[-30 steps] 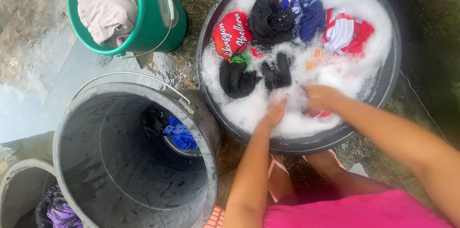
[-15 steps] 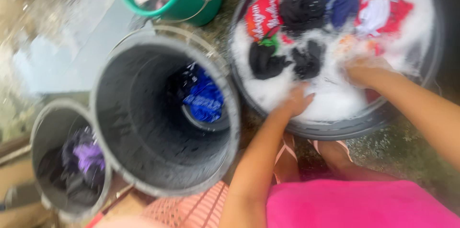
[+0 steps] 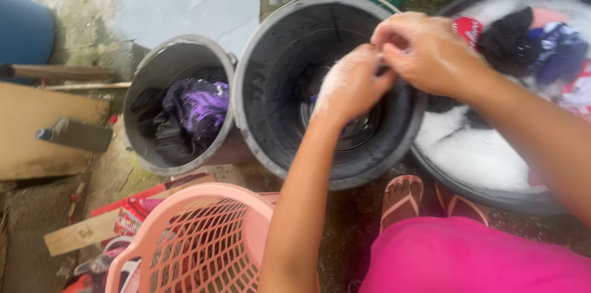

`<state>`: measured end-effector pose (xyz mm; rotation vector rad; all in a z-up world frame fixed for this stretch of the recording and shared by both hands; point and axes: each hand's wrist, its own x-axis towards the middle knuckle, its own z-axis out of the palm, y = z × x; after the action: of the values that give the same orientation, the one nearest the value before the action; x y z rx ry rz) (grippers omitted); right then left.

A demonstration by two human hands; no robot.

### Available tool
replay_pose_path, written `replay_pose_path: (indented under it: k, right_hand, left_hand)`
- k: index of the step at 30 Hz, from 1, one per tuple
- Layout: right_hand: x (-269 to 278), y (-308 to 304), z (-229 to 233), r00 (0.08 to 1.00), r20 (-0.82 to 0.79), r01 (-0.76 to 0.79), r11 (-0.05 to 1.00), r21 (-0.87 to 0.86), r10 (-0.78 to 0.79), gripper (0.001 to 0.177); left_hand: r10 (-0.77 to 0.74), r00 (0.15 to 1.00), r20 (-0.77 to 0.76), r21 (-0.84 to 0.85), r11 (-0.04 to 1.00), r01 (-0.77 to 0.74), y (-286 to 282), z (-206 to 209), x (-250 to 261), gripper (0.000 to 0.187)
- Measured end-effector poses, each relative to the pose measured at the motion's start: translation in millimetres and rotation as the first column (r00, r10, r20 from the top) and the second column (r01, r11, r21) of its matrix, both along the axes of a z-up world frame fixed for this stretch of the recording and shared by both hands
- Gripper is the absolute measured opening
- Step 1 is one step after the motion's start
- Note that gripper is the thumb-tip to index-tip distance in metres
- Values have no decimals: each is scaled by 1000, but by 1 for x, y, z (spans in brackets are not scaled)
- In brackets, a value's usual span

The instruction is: The person washes several items of clothing by hand in a large basin of soapy water, scrubbing them individually and moving them between buckets.

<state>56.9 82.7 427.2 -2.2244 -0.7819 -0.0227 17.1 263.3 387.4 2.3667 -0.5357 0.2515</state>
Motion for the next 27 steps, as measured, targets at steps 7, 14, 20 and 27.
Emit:
replay_pose_path:
  k: [7, 14, 20, 27]
  right_hand:
    - [50, 143, -108, 966, -257, -115, 912, -395, 10, 40]
    - [57, 195, -199, 940, -261, -58, 650, -758, -220, 58]
    - [83, 180, -308, 924, -161, 55, 537, -842, -346, 46]
    - [81, 181, -204, 887, -435, -319, 482, -816, -151, 51]
  left_hand:
    - [413, 826, -384, 161, 911, -380, 97, -90, 2, 37]
    - [496, 728, -473, 516, 826, -228, 110, -117, -4, 66]
    - [557, 594, -580, 638, 764, -93, 117, -114, -3, 65]
    - [577, 666, -472, 565, 778, -274, 111, -106, -3, 108]
